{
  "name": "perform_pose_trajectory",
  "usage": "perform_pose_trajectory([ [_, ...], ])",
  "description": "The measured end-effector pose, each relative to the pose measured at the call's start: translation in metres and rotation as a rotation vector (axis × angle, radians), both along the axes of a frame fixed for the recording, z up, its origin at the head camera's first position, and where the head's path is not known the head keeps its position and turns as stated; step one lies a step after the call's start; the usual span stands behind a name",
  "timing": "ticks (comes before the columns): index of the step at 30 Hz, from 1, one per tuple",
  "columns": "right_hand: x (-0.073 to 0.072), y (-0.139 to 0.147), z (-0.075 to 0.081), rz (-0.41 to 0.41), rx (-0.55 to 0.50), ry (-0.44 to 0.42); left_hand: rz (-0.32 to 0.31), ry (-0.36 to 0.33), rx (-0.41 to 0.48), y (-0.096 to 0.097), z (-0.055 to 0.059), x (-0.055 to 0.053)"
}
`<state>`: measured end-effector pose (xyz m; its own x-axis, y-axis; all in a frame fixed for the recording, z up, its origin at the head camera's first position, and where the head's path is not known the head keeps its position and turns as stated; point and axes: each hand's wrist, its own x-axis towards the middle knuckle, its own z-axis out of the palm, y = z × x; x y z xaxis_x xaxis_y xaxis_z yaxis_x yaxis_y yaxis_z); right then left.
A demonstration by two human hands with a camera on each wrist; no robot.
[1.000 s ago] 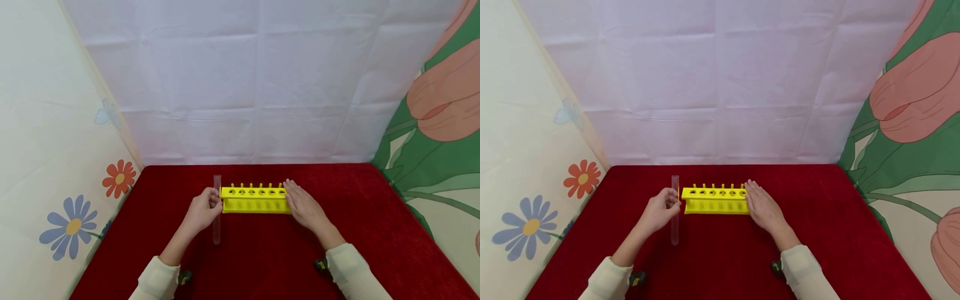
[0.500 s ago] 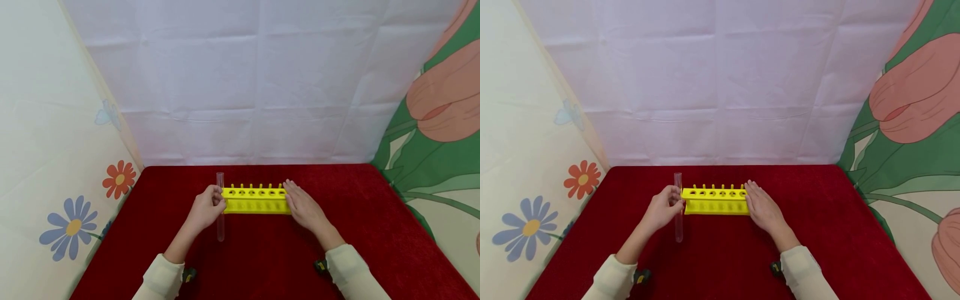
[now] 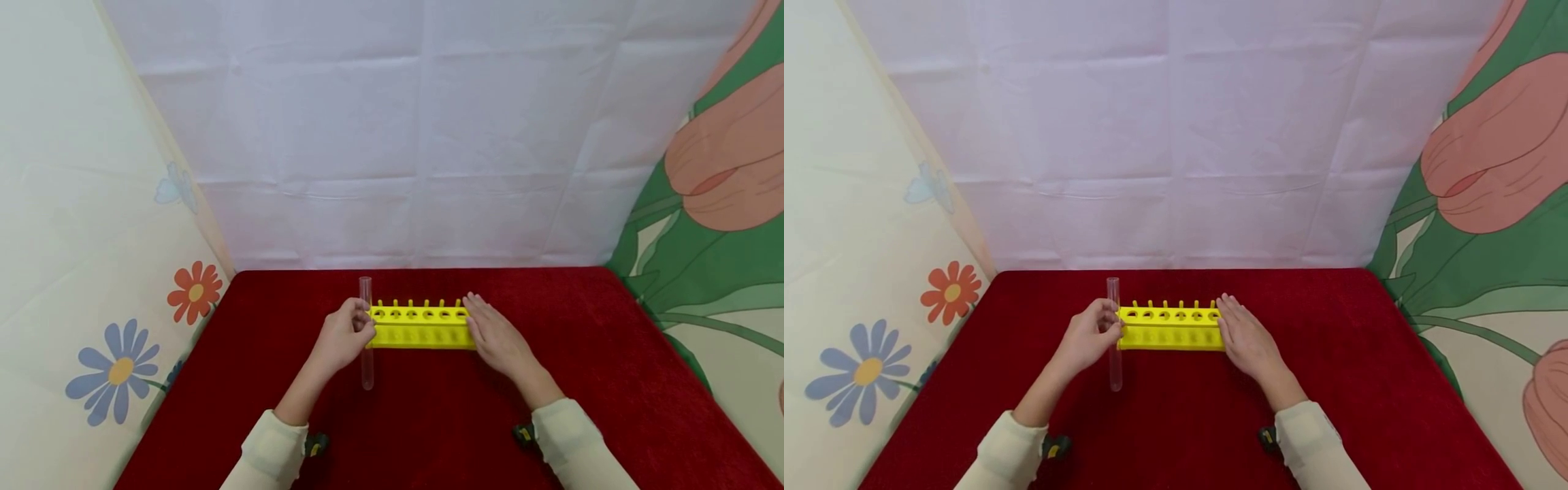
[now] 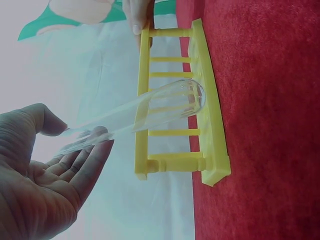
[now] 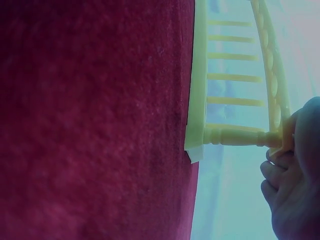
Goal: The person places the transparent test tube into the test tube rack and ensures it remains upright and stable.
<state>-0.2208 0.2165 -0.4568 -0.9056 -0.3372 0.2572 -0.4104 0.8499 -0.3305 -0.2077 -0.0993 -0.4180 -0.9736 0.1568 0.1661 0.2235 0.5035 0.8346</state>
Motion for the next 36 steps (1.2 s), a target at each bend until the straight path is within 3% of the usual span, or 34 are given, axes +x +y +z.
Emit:
perform_pose_trajectory([
  [9, -0.002, 0.0, -0.002, 0.001, -0.013, 0.011, -0.014, 0.026, 0.014, 0.003, 0.001, -0.003],
  [22, -0.004, 0.001, -0.003, -0.01, -0.003, -0.024, -0.055, -0.003, 0.035, 0.009, 0.006, -0.004],
  [36, -0.003, 0.001, -0.002, -0.004, -0.004, -0.031, -0.037, 0.0, 0.024, 0.014, 0.012, -0.012],
])
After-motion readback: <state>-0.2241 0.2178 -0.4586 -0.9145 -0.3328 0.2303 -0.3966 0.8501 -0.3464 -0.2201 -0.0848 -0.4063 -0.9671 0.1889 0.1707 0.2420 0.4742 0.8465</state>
